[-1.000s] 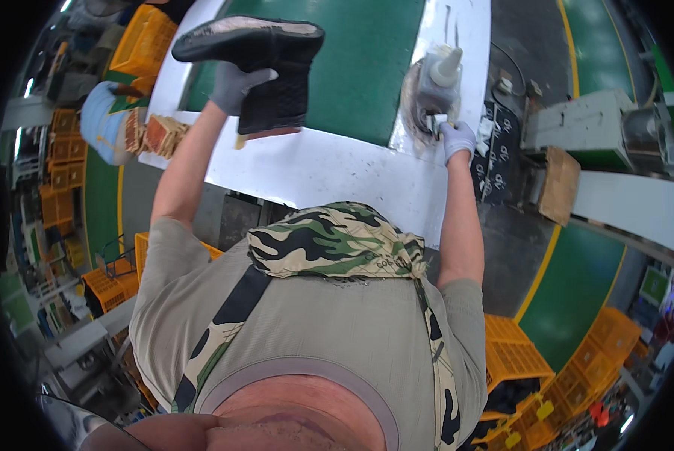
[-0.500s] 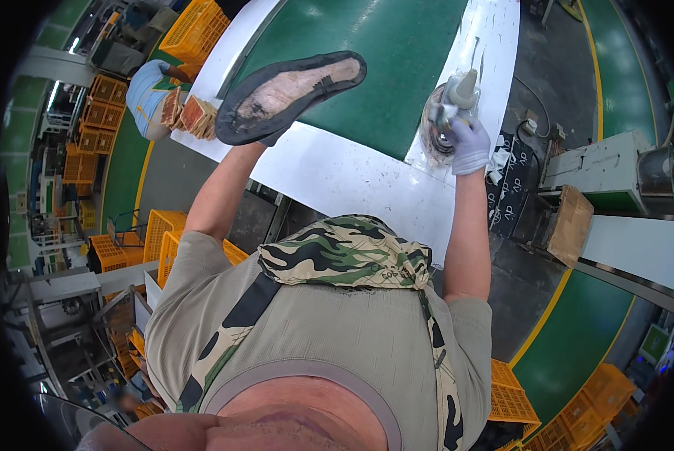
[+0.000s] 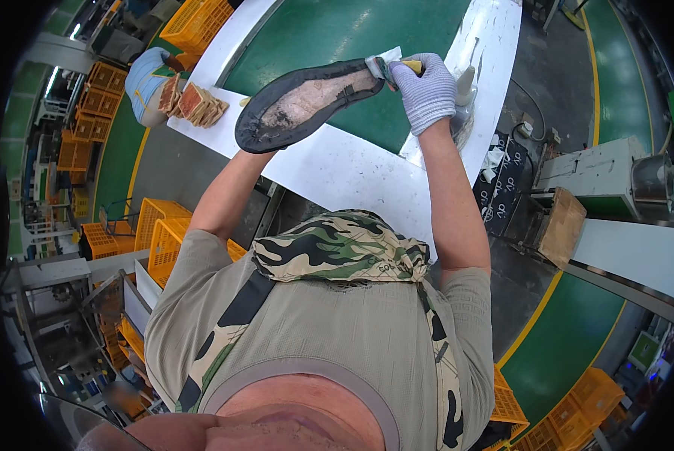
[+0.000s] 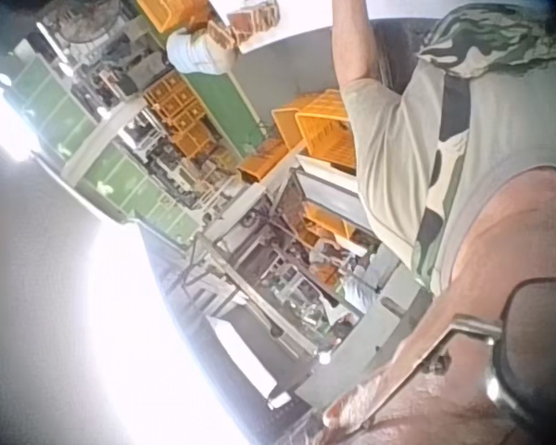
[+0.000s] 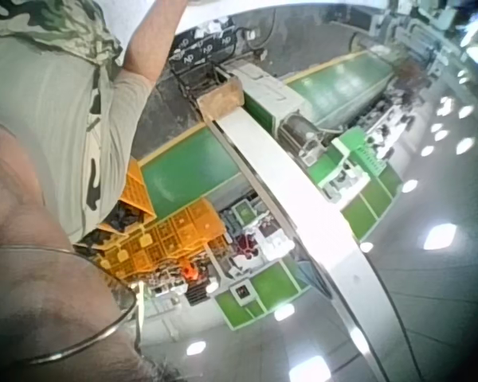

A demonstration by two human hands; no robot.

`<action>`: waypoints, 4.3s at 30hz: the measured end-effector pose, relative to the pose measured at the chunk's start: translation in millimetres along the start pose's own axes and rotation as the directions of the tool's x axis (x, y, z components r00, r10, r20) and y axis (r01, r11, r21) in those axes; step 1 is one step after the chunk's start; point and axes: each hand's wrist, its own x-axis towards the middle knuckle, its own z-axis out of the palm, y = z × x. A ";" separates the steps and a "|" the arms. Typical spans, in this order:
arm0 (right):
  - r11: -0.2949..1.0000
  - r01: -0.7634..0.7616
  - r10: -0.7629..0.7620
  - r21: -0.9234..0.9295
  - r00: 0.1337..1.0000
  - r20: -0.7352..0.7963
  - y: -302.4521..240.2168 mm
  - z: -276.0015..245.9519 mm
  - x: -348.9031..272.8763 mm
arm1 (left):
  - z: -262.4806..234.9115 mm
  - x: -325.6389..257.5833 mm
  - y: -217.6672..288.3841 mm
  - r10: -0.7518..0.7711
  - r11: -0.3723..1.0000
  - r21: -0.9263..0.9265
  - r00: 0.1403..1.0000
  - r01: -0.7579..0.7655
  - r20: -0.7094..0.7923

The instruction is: Applying adhesive and finishing strips to black boots in an industrial footwear factory.

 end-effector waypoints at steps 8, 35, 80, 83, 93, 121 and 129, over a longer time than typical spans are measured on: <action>0.966 -0.102 0.069 0.236 0.987 0.145 -0.9 5.8 -13.0 | 28.7 -1.7 -47.3 -0.032 0.999 -0.019 0.982 0.036 0.185; 0.969 0.245 -0.223 0.005 0.872 0.436 -90.8 37.2 13.8 | 12.4 -60.3 -68.5 -0.311 0.948 0.069 0.858 0.311 0.408; 0.988 0.019 -0.118 0.152 0.729 0.675 45.1 -29.4 -109.1 | 74.5 -137.3 -63.6 -0.241 0.044 -0.713 0.700 0.700 0.672; 0.980 0.008 -0.145 0.201 0.716 0.683 44.1 -36.0 -115.2 | 76.9 -142.6 -62.5 -0.265 0.020 -0.729 0.707 0.684 0.656; 0.971 -0.025 -0.152 0.236 0.699 0.699 64.5 -43.6 -123.2 | 75.0 -169.0 -62.7 -0.336 -0.030 -0.745 0.695 0.667 0.636; 0.996 -0.035 -0.042 0.080 0.605 0.795 100.4 13.4 -125.1 | 62.0 -273.4 7.0 -0.737 -0.075 -0.811 0.516 0.580 0.437; 0.823 -0.506 0.210 0.259 0.694 0.689 159.9 4.3 -103.1 | 5.6 -321.6 35.0 -0.879 0.299 -0.885 0.464 0.356 -0.111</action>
